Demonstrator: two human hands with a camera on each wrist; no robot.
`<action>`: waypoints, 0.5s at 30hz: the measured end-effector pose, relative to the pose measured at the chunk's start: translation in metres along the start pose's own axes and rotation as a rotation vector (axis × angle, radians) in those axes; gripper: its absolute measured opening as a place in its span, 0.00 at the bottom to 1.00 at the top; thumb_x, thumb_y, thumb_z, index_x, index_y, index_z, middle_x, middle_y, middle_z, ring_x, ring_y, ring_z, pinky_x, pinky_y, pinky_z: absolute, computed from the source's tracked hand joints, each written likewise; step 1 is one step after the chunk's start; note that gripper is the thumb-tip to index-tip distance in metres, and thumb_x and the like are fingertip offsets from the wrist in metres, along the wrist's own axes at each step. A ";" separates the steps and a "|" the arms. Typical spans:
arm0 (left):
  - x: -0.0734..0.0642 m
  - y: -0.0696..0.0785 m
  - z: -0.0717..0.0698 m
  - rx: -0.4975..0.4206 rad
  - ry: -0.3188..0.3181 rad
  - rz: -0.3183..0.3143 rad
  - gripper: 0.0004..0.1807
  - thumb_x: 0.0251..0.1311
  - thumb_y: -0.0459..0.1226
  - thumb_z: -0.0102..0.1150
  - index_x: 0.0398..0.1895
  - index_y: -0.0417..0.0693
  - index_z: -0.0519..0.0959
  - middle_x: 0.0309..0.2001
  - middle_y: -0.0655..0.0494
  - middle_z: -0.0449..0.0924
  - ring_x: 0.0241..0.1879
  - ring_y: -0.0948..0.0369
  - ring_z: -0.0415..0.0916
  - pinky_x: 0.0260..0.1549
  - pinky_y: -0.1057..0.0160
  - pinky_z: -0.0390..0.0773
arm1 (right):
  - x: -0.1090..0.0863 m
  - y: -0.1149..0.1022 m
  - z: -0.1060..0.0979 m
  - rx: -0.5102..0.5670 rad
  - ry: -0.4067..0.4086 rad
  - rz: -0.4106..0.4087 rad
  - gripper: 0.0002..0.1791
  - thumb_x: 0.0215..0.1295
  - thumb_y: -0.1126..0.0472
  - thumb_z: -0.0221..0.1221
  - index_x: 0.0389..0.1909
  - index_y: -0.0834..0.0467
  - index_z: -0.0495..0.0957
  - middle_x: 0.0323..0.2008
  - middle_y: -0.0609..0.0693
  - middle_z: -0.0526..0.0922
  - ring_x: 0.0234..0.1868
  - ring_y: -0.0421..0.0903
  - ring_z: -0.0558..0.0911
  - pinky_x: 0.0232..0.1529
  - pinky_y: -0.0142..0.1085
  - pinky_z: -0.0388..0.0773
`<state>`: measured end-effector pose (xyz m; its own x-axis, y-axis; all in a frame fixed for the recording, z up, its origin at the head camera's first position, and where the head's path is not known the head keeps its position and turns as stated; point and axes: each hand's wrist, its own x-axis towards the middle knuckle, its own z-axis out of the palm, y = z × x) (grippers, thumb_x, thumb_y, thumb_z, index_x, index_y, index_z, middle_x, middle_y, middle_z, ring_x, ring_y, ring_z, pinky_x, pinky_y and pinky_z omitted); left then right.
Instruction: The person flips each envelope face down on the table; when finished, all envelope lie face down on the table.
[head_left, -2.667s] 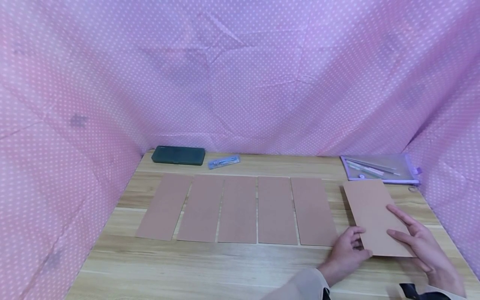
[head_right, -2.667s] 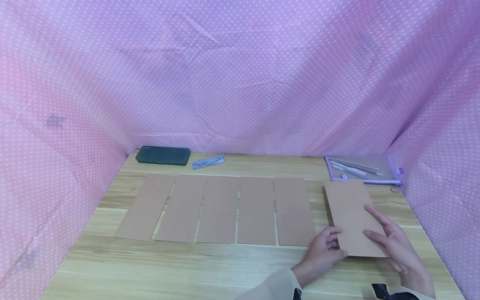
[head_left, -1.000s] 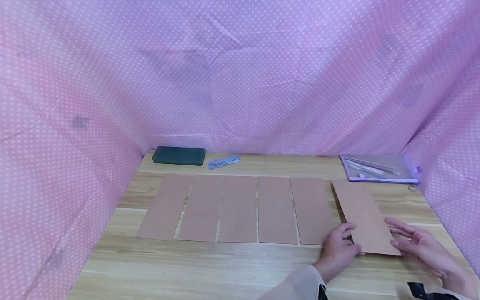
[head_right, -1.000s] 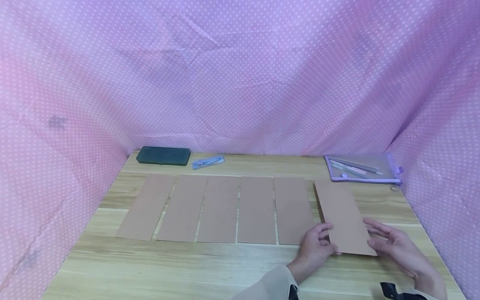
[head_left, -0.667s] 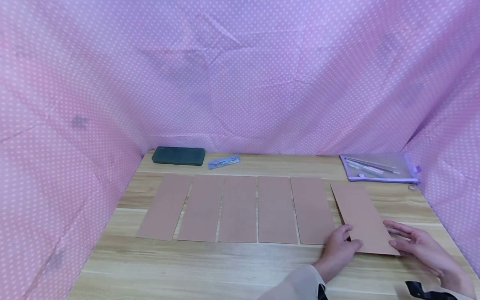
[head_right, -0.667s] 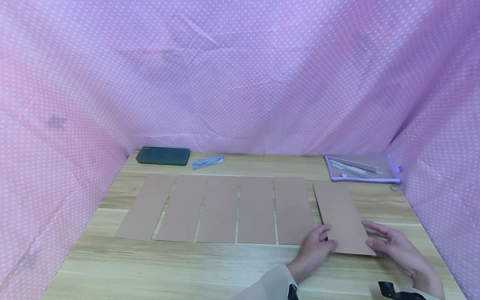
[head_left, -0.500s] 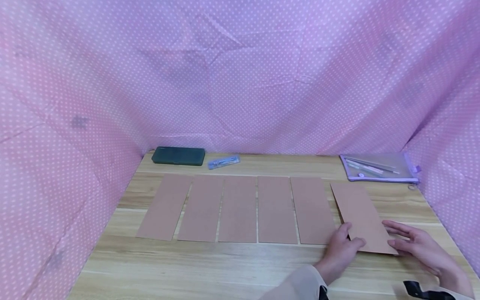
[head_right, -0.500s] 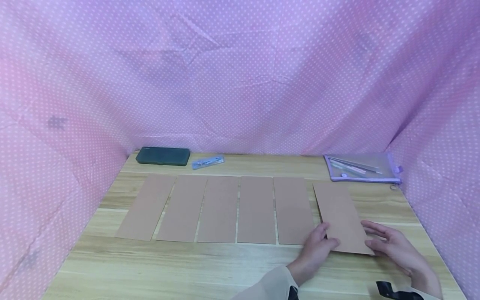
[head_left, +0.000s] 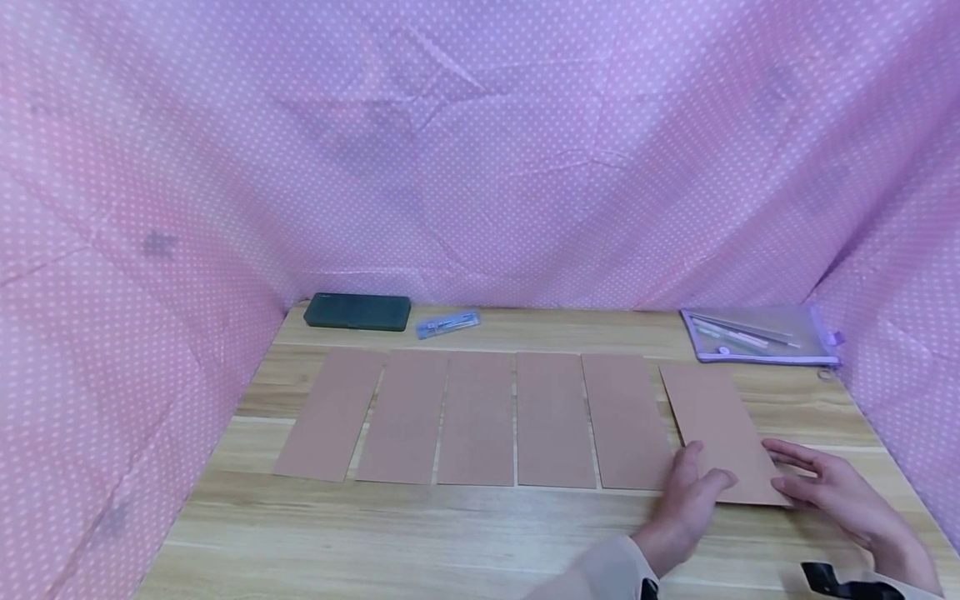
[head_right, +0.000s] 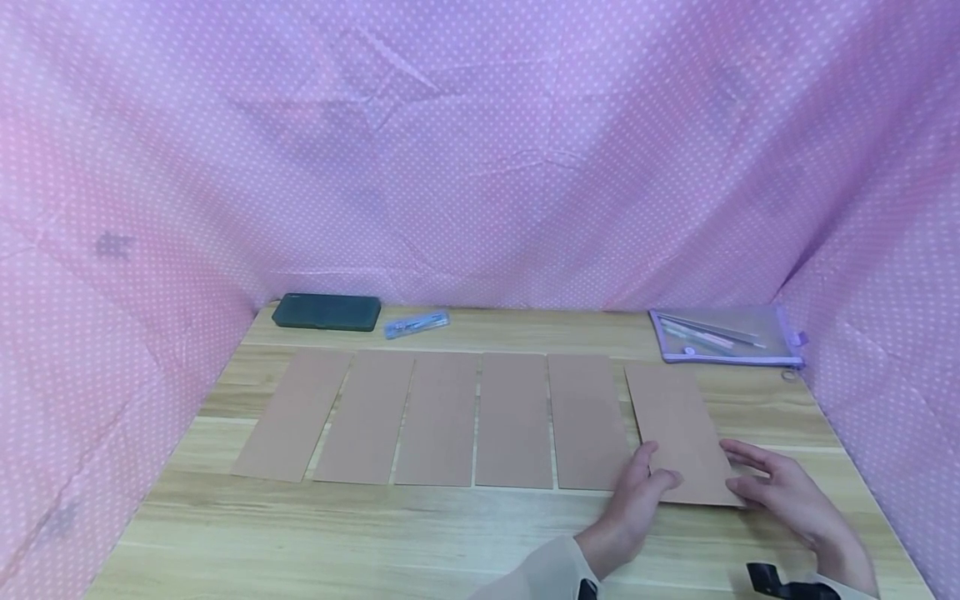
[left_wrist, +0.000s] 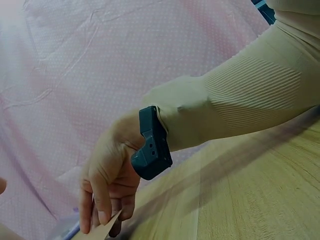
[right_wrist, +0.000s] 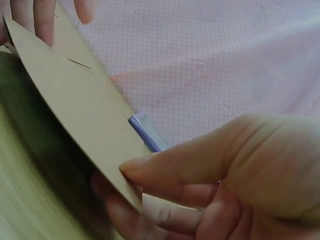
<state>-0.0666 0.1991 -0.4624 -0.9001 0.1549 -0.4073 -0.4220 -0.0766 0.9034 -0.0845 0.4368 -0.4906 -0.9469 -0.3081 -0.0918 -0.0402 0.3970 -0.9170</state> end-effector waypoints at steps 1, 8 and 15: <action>0.000 0.000 0.000 0.003 0.004 -0.001 0.35 0.48 0.40 0.60 0.66 0.51 0.72 0.69 0.61 0.72 0.70 0.57 0.67 0.70 0.55 0.68 | 0.000 -0.001 0.001 -0.013 0.009 0.001 0.31 0.67 0.77 0.53 0.62 0.42 0.75 0.55 0.16 0.73 0.51 0.18 0.76 0.37 0.25 0.83; 0.001 0.001 0.000 -0.017 0.005 0.002 0.34 0.50 0.40 0.60 0.66 0.52 0.72 0.68 0.62 0.73 0.69 0.59 0.68 0.69 0.56 0.69 | 0.000 -0.009 0.004 -0.156 0.052 0.119 0.21 0.71 0.68 0.55 0.63 0.55 0.75 0.50 0.10 0.68 0.46 0.18 0.77 0.37 0.23 0.81; 0.001 0.002 -0.001 -0.040 -0.007 0.002 0.34 0.51 0.39 0.59 0.66 0.50 0.71 0.68 0.59 0.72 0.69 0.56 0.67 0.69 0.52 0.68 | 0.003 -0.017 0.008 -0.225 0.071 0.132 0.21 0.73 0.64 0.55 0.64 0.67 0.71 0.49 0.10 0.67 0.47 0.14 0.73 0.37 0.22 0.80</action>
<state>-0.0683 0.1983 -0.4608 -0.9004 0.1612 -0.4042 -0.4240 -0.1165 0.8981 -0.0836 0.4219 -0.4785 -0.9683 -0.1830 -0.1699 0.0222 0.6144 -0.7887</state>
